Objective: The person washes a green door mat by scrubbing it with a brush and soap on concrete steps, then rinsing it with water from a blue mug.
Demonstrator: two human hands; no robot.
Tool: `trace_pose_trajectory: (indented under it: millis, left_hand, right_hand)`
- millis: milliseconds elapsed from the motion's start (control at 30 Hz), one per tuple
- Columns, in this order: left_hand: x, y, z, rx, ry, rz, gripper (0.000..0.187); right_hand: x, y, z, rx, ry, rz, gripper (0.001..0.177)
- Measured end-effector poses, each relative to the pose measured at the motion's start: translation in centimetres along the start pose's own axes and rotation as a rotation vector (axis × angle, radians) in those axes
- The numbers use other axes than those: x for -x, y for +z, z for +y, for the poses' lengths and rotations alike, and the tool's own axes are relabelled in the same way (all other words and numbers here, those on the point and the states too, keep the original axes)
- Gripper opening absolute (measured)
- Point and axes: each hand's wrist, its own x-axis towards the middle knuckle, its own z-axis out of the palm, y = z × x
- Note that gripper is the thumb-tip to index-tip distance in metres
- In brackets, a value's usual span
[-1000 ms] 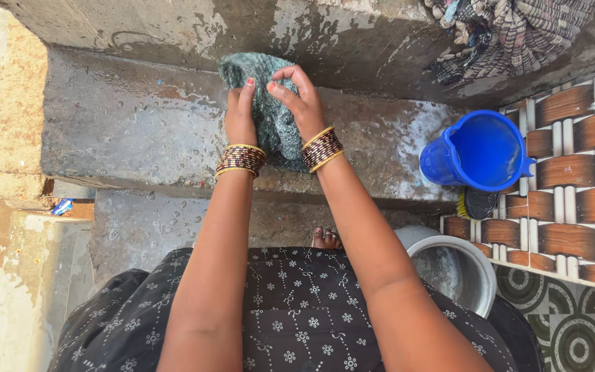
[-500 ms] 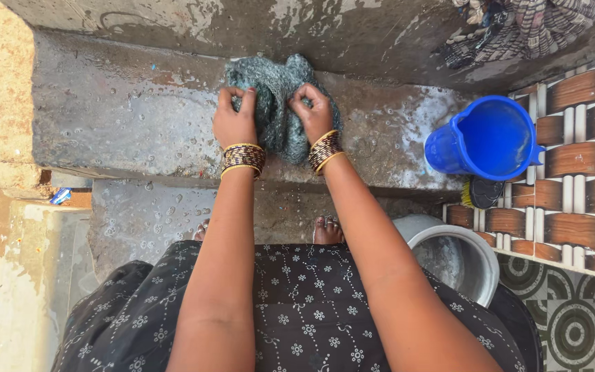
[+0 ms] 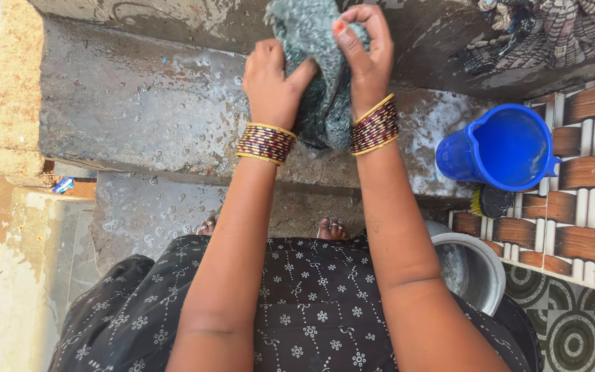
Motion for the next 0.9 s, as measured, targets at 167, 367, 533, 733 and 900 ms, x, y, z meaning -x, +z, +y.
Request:
trace_pose_trajectory:
  millis: [167, 367, 533, 733, 900]
  left_hand:
    - [3.6, 2.7, 1.6, -0.066, 0.063, -0.016, 0.039]
    - [4.1, 3.1, -5.2, 0.149, -0.280, -0.045, 0.035]
    - [3.8, 0.0, -9.5, -0.137, -0.463, 0.134, 0.060]
    - [0.6, -0.6, -4.2, 0.086, -0.551, -0.218, 0.100]
    - [-0.3, -0.7, 0.0, 0.134, -0.263, 0.091, 0.083]
  right_hand:
    - [5.4, 0.9, 7.9, 0.400, 0.029, 0.203, 0.033]
    - [7.6, -1.4, 14.7, 0.727, 0.322, 0.058, 0.020]
    - [6.7, -1.9, 13.1, 0.162, 0.567, 0.109, 0.045]
    - [3.2, 1.2, 3.5, -0.165, 0.349, -0.080, 0.059]
    - [1.6, 1.1, 0.0, 0.012, -0.047, 0.175, 0.052]
